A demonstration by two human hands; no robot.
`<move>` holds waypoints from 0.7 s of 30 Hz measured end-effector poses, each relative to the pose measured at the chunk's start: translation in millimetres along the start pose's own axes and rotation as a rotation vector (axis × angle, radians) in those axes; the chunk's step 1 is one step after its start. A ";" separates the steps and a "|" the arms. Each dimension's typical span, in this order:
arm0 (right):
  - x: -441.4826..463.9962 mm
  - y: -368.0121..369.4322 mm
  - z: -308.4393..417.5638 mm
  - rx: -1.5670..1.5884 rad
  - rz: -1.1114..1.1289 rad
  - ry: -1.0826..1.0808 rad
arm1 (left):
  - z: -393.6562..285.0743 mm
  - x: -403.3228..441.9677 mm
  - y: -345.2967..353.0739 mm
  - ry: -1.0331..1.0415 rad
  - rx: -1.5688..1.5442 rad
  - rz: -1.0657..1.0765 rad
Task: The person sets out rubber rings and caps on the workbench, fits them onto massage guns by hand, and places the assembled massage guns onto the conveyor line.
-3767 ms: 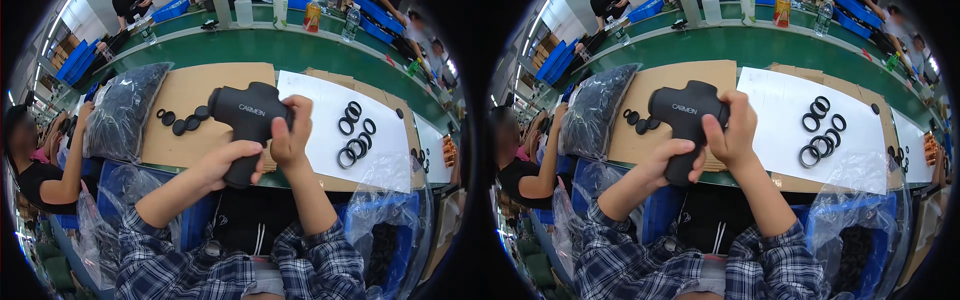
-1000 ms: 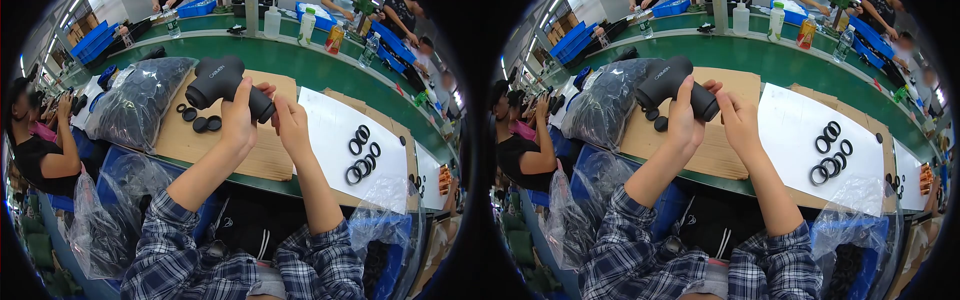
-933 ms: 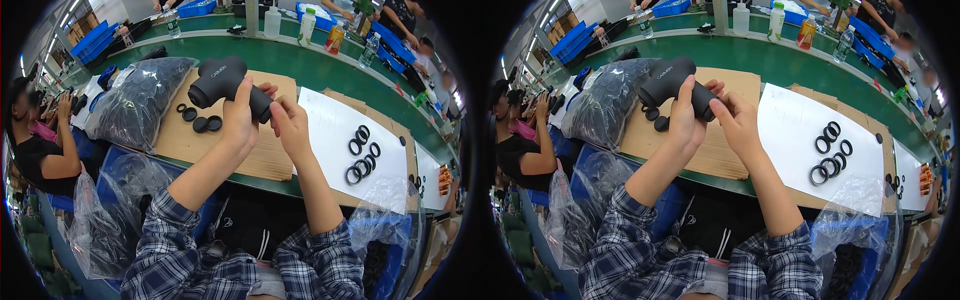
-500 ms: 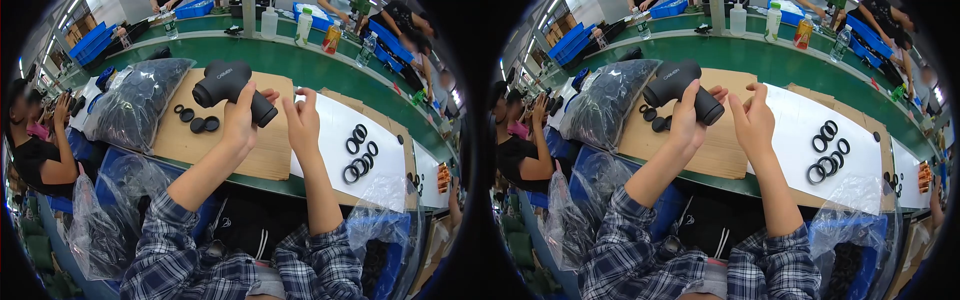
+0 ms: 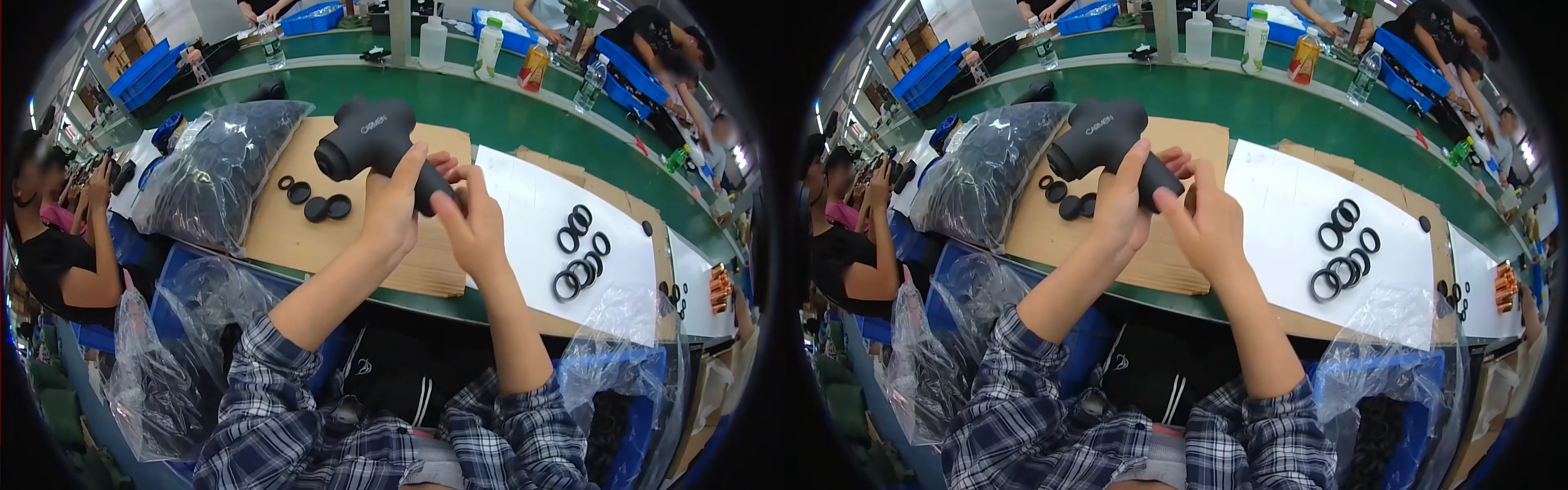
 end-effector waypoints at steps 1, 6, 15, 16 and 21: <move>-0.1 -2.1 -8.9 0.037 -0.034 0.065 | 3.4 -2.1 -5.1 -0.013 0.008 -0.026; -1.7 -9.3 5.0 -0.111 -0.097 -0.113 | 5.5 -1.1 -13.0 0.031 0.085 -0.095; 15.5 24.7 -10.2 -0.043 0.041 0.058 | 17.9 0.6 -5.2 -0.114 0.051 -0.078; 16.3 27.0 -12.9 0.011 0.050 0.043 | 20.2 3.6 -8.7 -0.151 0.056 -0.047; 8.4 52.5 -40.5 0.626 0.360 0.118 | 27.0 6.0 -7.3 -0.288 0.139 0.262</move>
Point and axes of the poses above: each hand's wrist, its own x-axis towards the middle knuckle, its own y-axis out of the palm, z = x × y, the point moved 8 cm from there along x, towards the middle knuckle, and after that the axes turned 15 degrees about z, right-handed, at the moved point
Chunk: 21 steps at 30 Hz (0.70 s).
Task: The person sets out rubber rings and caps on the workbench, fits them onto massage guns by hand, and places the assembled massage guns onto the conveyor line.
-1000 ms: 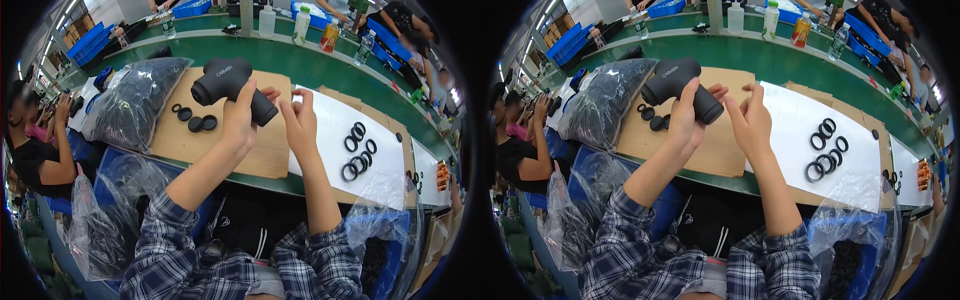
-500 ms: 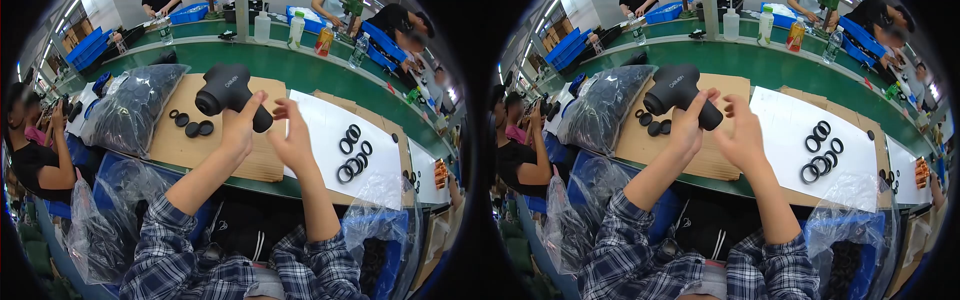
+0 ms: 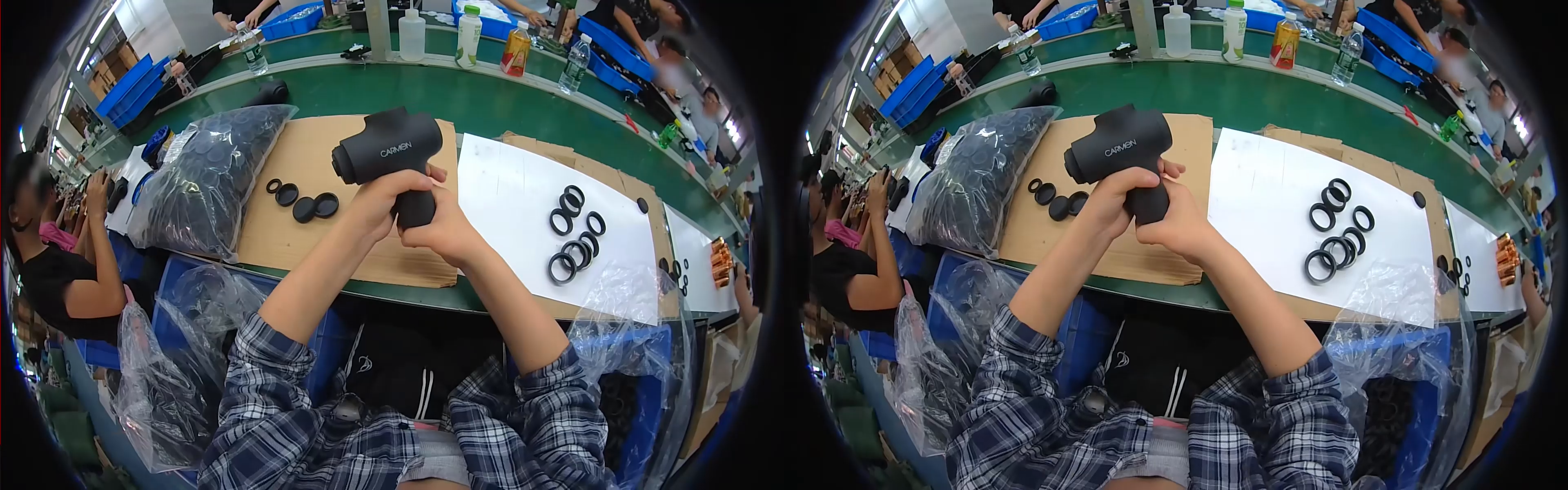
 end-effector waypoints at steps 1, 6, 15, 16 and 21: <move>1.7 1.6 -4.9 0.059 0.078 0.032 | -0.5 -1.1 1.8 0.007 0.025 0.009; 6.7 5.7 -5.1 0.257 0.235 0.077 | -15.0 3.9 4.3 -0.008 0.076 0.034; 10.2 -41.5 17.3 -0.457 -0.392 -0.003 | -8.1 27.0 -8.0 0.030 0.091 -0.258; 15.8 -56.1 2.7 -0.409 -0.407 0.032 | -3.9 34.0 -14.0 0.012 0.104 -0.258; 44.5 -175.1 -37.2 -0.601 -0.604 0.281 | 22.6 48.4 -43.7 -0.136 0.387 -0.231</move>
Point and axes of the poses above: each hand's wrist, its own x-axis towards the middle knuckle, its own y-axis out of the palm, z = x × y, the point moved 8 cm from there along x, towards the middle knuckle, and after that the axes turned 15 degrees about z, right-handed, at the moved point
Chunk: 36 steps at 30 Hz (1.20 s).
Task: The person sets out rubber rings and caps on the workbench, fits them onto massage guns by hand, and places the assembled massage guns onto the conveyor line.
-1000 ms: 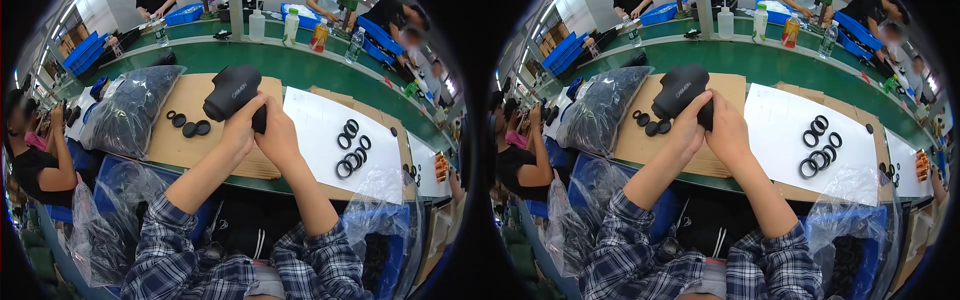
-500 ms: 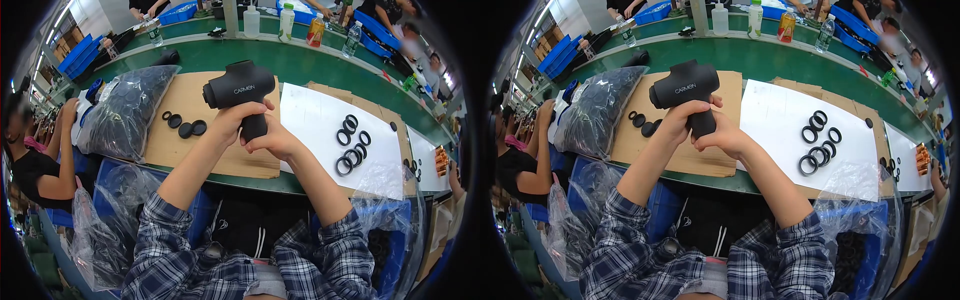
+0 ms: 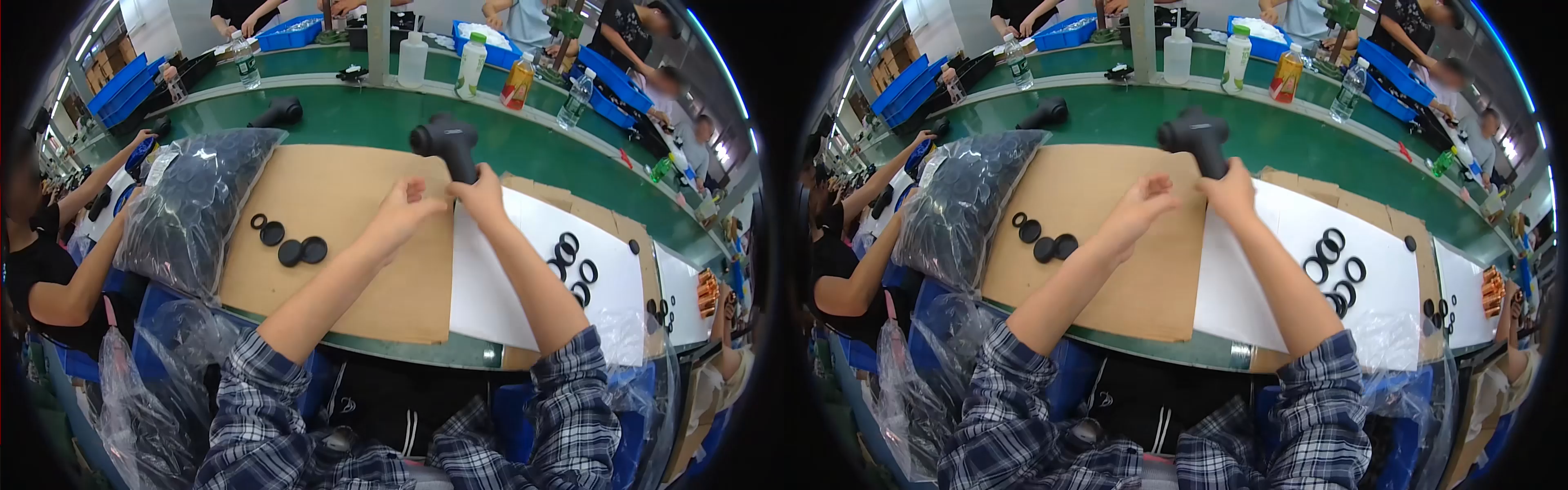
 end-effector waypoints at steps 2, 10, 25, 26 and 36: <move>41.6 -23.6 -23.3 -0.167 -0.026 0.137 | -3.1 4.5 -6.2 -0.054 0.080 0.085; 123.9 -87.7 -74.2 -0.712 -0.004 0.427 | -57.0 127.5 -172.6 -0.177 1.080 -0.365; -70.0 -151.2 -81.1 -0.888 0.533 0.468 | -8.3 167.2 -323.1 -0.552 1.231 -0.582; -71.4 -150.4 -84.7 -0.889 0.493 0.469 | -2.2 170.3 -306.4 -0.507 0.968 -0.496; -47.9 -146.8 -60.3 -0.199 0.240 0.206 | -3.6 87.5 -34.6 -0.173 -0.696 0.046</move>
Point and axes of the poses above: each hand's wrist, its own x-axis towards the middle knuckle, its own y-axis out of the palm, z = x × y, the point moved 8 cm from there along x, towards the middle knuckle, and after that the axes turned 15 degrees about z, right-handed, at the moved point
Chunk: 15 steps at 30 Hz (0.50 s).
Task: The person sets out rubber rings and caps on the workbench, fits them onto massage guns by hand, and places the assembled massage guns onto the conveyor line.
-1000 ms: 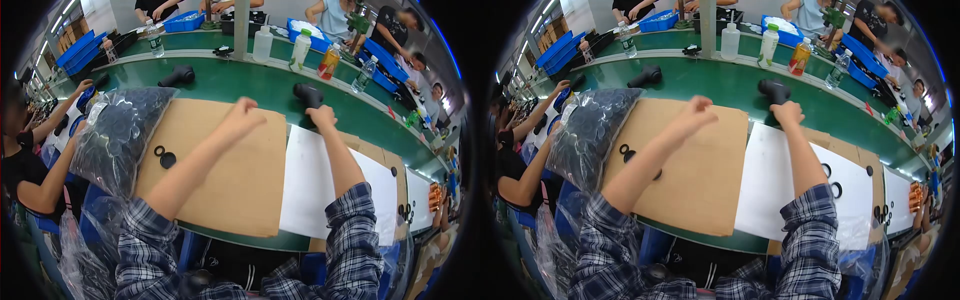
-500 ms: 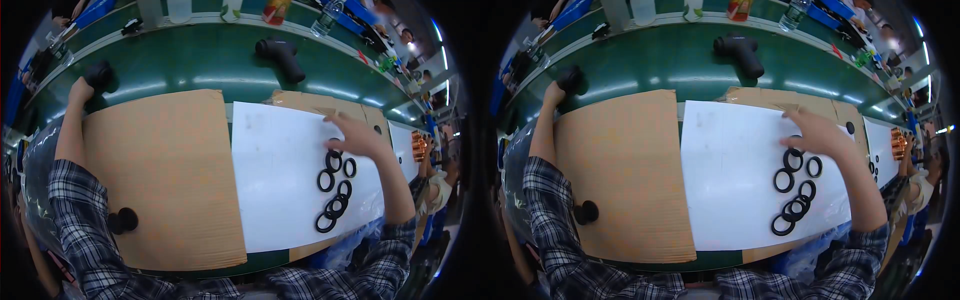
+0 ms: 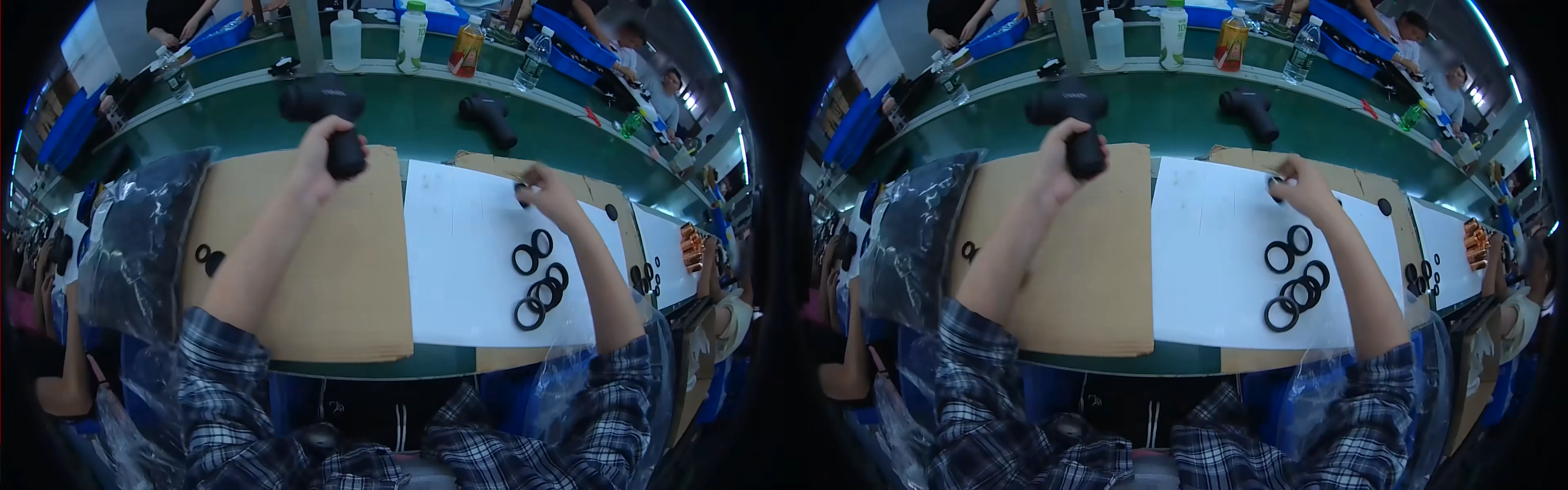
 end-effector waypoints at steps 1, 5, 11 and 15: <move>2.2 3.6 11.7 0.235 -0.017 -0.111 | 12.9 -13.3 11.8 -0.006 0.009 0.029; 1.9 58.7 89.9 0.838 0.101 -0.577 | 54.7 -49.2 36.5 -0.035 -0.003 0.125; 5.4 109.4 144.9 0.821 0.138 -0.774 | 68.7 -65.5 28.1 -0.081 -0.018 0.120; 0.2 114.5 151.0 0.839 0.124 -0.762 | 69.2 -60.5 21.0 -0.087 -0.026 0.144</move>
Point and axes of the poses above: each hand's wrist, its own x-axis towards the middle knuckle, its own y-axis out of the palm, z = x × y, the point moved 8 cm from there along x, towards the middle knuckle, and after that the axes turned 15 degrees about z, right-handed, at the moved point
